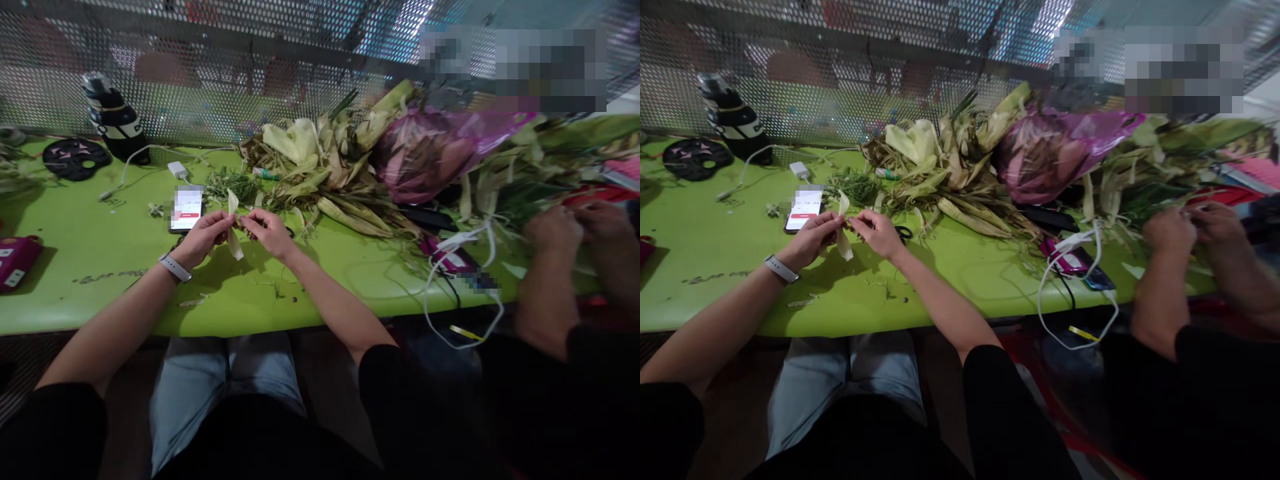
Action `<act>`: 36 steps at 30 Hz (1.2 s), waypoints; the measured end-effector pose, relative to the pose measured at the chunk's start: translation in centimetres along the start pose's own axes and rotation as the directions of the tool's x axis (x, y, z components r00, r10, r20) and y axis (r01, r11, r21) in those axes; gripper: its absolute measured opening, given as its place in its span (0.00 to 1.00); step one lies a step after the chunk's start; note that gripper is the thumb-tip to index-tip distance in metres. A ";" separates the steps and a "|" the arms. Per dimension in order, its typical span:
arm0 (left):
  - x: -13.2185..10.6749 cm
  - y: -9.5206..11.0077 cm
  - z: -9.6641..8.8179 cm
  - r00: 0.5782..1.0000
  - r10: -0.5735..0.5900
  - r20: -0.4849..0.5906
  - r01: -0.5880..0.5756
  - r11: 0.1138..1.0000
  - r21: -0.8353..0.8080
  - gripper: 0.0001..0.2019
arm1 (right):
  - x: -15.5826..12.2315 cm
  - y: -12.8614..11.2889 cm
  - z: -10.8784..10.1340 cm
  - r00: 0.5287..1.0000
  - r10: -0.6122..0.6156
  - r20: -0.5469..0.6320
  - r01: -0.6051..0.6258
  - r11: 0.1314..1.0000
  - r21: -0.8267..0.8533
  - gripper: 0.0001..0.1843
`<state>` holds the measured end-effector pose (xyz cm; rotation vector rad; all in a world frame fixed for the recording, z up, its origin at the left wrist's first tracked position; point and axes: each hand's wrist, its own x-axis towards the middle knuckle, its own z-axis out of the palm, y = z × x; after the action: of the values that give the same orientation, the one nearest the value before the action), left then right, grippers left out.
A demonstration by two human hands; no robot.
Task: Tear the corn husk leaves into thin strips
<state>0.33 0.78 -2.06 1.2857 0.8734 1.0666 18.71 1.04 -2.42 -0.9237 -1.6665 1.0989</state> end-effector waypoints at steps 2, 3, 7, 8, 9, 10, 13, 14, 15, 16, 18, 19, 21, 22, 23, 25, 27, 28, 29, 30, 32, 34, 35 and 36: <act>-0.1 0.1 0.1 0.999 -0.004 0.048 0.002 1.000 0.031 0.13 | 0.2 0.4 0.0 0.998 -0.028 -0.057 0.028 1.000 -0.010 0.21; -0.2 0.2 0.1 0.997 -0.004 0.074 0.000 0.999 0.049 0.13 | 0.3 0.5 0.1 0.996 -0.040 -0.074 0.039 0.999 -0.012 0.21; -0.3 0.3 0.1 0.990 0.005 0.140 -0.022 0.992 0.125 0.12 | 0.4 0.7 0.1 0.992 -0.079 -0.103 0.075 0.996 -0.048 0.23; -0.3 0.3 0.1 0.989 0.010 0.148 -0.032 0.989 0.145 0.11 | 0.4 0.7 0.2 0.989 -0.091 -0.117 0.083 0.994 -0.072 0.24; -0.3 0.3 0.1 0.988 0.019 0.155 -0.044 0.985 0.165 0.11 | 0.4 0.8 0.2 0.986 -0.103 -0.132 0.091 0.991 -0.096 0.24; -0.2 0.3 0.0 0.987 0.029 0.161 -0.059 0.981 0.183 0.11 | 0.4 0.8 0.2 0.983 -0.115 -0.145 0.098 0.988 -0.117 0.24; -0.3 0.1 0.0 0.982 0.047 0.181 -0.089 0.969 0.230 0.12 | 0.5 1.2 0.2 0.978 -0.130 -0.166 0.105 0.983 -0.152 0.24; -0.3 0.1 0.0 0.982 0.049 0.184 -0.093 0.967 0.235 0.12 | 0.6 1.4 0.2 0.978 -0.126 -0.165 0.099 0.982 -0.163 0.24; -0.3 0.0 0.1 0.982 0.051 0.180 -0.093 0.968 0.233 0.12 | 0.7 1.4 0.0 0.979 -0.122 -0.161 0.092 0.979 -0.182 0.24; -0.3 -0.1 0.1 0.984 0.052 0.169 -0.090 0.971 0.222 0.12 | 0.8 1.4 -0.2 0.979 -0.125 -0.160 0.090 0.974 -0.210 0.24; -0.3 -0.2 0.2 0.991 0.045 0.129 -0.066 0.984 0.164 0.12 | 0.8 1.0 -0.7 0.965 -0.171 -0.197 0.108 0.949 -0.296 0.22; -0.3 -0.3 0.2 0.994 0.033 0.107 -0.045 0.992 0.114 0.12 | 0.7 0.6 -0.9 0.947 -0.214 -0.240 0.122 0.930 -0.346 0.21; -0.1 -0.5 0.1 0.998 0.001 0.062 0.000 1.000 -0.010 0.14 | 0.3 -0.4 -1.2 0.878 -0.315 -0.362 0.139 0.889 -0.437 0.21; 0.0 -0.6 0.0 0.999 -0.010 0.042 0.013 0.997 -0.071 0.14 | 0.0 -0.9 -1.2 0.848 -0.349 -0.398 0.146 0.877 -0.458 0.20; 0.1 -0.7 -0.1 1.000 -0.012 0.019 0.015 0.993 -0.121 0.14 | -0.4 -1.3 -1.0 0.849 -0.358 -0.388 0.160 0.875 -0.458 0.19; 0.3 -0.8 -0.1 0.999 0.008 -0.035 -0.014 0.983 -0.181 0.12 | -1.0 -1.6 -0.3 0.939 -0.276 -0.208 0.170 0.893 -0.417 0.21; 0.3 -0.8 0.0 0.997 0.019 -0.079 -0.036 0.975 -0.220 0.09 | -1.4 -1.3 0.8 0.988 -0.153 -0.019 0.134 0.914 -0.384 0.22; 0.2 -0.7 0.1 0.996 0.008 -0.094 -0.031 0.969 -0.244 0.09 | -1.4 -1.0 1.3 0.993 -0.115 0.021 0.114 0.919 -0.378 0.21; 0.1 -0.7 0.3 0.994 -0.010 -0.109 -0.020 0.963 -0.267 0.09 | -1.4 -0.6 1.8 0.995 -0.081 0.050 0.094 0.927 -0.362 0.21; 0.1 -0.6 0.4 0.992 -0.031 -0.124 -0.006 0.959 -0.284 0.10 | -1.3 -0.2 2.2 0.996 -0.055 0.066 0.075 0.935 -0.346 0.20; 0.0 -0.4 0.7 0.985 -0.060 -0.162 0.009 0.955 -0.295 0.11 | -1.1 0.4 2.6 0.998 -0.031 0.051 0.046 0.943 -0.328 0.20; 0.0 -0.3 0.9 0.978 -0.060 -0.199 0.001 0.959 -0.285 0.12 | -0.8 0.8 2.8 0.999 -0.043 0.015 0.045 0.948 -0.315 0.18; 0.0 -0.3 1.0 0.976 -0.054 -0.209 -0.006 0.961 -0.276 0.12 | -0.7 0.9 2.7 0.999 -0.050 0.007 0.050 0.952 -0.303 0.18; 0.1 -0.3 1.0 0.975 -0.049 -0.216 -0.010 0.964 -0.265 0.13 | -0.6 1.0 2.6 0.999 -0.048 0.013 0.050 0.957 -0.285 0.18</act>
<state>1.34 0.56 -2.28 0.9457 0.8729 1.2819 16.49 0.14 -4.04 -1.0537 -1.8752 0.8410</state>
